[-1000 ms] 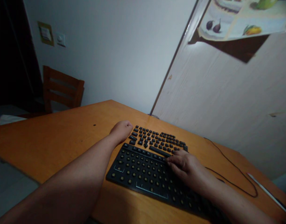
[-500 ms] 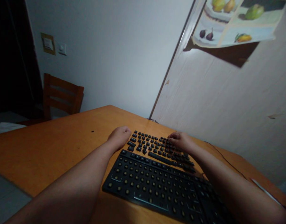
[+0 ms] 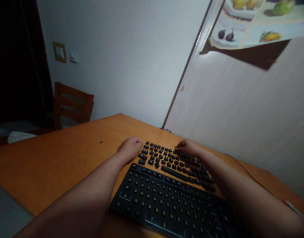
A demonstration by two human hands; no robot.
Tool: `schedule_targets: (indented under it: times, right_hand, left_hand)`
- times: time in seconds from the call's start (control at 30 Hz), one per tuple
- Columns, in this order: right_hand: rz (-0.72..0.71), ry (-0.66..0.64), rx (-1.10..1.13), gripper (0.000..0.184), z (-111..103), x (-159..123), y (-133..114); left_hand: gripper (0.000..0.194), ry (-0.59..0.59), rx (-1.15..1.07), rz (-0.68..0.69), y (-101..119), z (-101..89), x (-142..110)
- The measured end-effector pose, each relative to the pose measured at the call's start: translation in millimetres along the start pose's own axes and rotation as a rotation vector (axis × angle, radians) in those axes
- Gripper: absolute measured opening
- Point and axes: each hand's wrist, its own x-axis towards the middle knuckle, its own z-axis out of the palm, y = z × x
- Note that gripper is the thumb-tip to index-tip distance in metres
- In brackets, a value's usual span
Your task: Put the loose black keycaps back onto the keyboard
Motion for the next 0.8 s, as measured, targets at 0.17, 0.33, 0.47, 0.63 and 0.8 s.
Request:
schedule_targets:
  times: [0.17, 0.33, 0.47, 0.63, 0.8]
  right_hand:
    - [-0.006, 0.000, 0.029, 0.014, 5.6, 4.1, -0.6]
    - [0.012, 0.061, 0.051, 0.015, -1.7, -6.5, -6.7]
    - [0.001, 0.101, 0.098, 0.019, -12.2, -39.3, -17.5]
    - [-0.113, 0.080, 0.351, 0.021, -9.3, -104.4, -31.0]
    - [-0.136, 0.007, 0.409, 0.020, -1.4, -157.8, -45.3]
  left_hand:
    - [0.021, -0.006, -0.006, -0.021, 1.3, 0.1, 0.0]
    - [0.022, -0.012, -0.021, -0.030, 2.2, 0.0, 0.1]
    - [0.024, -0.011, -0.029, -0.021, -0.7, 1.3, 1.1]
    - [0.025, 0.005, -0.023, 0.012, -2.9, 2.5, 2.4]
    - [0.026, 0.016, 0.017, 0.008, 1.0, 0.7, 2.2]
